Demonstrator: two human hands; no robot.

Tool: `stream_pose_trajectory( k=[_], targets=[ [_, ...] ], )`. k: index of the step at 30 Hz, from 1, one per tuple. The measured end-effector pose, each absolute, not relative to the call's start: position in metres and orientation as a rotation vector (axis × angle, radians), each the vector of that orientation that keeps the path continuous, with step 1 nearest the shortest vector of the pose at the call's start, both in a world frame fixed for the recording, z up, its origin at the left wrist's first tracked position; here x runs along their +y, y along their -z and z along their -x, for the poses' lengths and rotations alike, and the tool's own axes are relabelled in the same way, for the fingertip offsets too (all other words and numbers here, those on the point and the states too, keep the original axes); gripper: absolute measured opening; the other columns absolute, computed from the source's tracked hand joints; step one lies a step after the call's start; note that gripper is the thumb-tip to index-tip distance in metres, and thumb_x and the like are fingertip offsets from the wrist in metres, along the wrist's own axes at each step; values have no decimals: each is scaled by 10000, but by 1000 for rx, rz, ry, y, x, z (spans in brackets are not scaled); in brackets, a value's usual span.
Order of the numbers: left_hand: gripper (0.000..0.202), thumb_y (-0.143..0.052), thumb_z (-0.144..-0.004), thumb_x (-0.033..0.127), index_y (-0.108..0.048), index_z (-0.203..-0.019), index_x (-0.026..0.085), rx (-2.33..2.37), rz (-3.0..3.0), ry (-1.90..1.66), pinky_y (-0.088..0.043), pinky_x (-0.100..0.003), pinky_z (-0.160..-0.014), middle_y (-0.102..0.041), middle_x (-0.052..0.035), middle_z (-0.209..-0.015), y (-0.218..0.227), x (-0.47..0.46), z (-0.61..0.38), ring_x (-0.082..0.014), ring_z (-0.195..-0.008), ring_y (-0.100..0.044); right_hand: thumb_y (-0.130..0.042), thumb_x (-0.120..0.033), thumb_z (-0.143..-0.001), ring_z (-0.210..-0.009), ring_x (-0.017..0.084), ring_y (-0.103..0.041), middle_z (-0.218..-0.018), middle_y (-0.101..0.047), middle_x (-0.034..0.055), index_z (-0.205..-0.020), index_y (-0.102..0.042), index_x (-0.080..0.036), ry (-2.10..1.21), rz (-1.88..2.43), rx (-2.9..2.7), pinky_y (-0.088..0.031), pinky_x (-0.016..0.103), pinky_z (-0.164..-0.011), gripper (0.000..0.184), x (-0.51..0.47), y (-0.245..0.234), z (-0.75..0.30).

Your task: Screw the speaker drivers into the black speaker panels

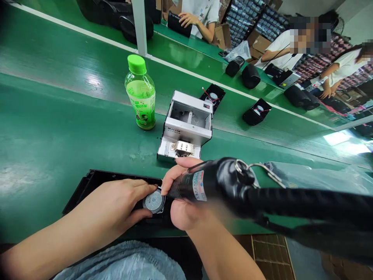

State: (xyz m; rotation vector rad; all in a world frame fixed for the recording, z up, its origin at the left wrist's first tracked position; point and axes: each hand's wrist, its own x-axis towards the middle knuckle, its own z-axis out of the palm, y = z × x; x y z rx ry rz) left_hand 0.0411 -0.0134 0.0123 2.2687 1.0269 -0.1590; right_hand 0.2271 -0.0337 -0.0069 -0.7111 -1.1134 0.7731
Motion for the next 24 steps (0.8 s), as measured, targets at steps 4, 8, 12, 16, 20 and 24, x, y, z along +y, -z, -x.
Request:
stream_pose_trajectory(
  k=[4,8,12,16,20,24],
  targets=[
    [401,-817,-970,275,-773,-1368,265,1045,-2259,151,-653,-542,-1005,-828,-84,-1255,-10,-15,-40,-361,-1156,-802,-623,-855,-924,-473,188,-626,-686,-750,-34,-1335,-710,-333,-810,786,-1036,-555,334,-466,670,-40,-15,-230],
    [502,-816,-968,281,-734,-1464,278,1041,-2239,150,-649,-569,-1040,-809,-88,-1343,-4,-16,-37,-365,-1196,-788,-570,-826,-974,-472,212,-602,-652,-723,-30,-1291,-717,-347,-686,847,-976,-565,398,-522,594,-38,-67,-241],
    [499,-805,-972,283,-738,-1466,282,1026,-2239,119,-650,-583,-1056,-803,-89,-1367,0,-16,-36,-365,-1213,-783,-585,-787,-981,-454,230,-615,-644,-717,-31,-1168,-715,-305,-415,844,-1135,-562,420,-467,533,-5,-86,-247],
    [514,-811,-960,274,-739,-1469,274,1022,-2242,106,-656,-580,-1066,-798,-100,-1390,2,-17,-36,-375,-1231,-784,-512,-849,-963,-320,177,-509,-548,-636,-51,-1054,-690,-247,-331,768,-1168,-415,321,-299,635,29,-67,-241],
    [498,-782,-970,249,-740,-1466,245,983,-2256,89,-672,-601,-1027,-801,-122,-1375,0,-19,-36,-393,-1207,-793,-602,-807,-958,-368,161,-555,-579,-630,-59,-1122,-744,-282,-370,790,-1130,-444,285,-342,568,33,-62,-236],
    [500,-785,-972,252,-737,-1468,221,995,-2259,91,-671,-609,-1019,-806,-135,-1359,-3,-17,-36,-401,-1203,-793,-557,-863,-947,-346,160,-502,-548,-598,-54,-1207,-762,-276,-458,839,-1059,-394,289,-323,674,28,-63,-239]
  ],
)
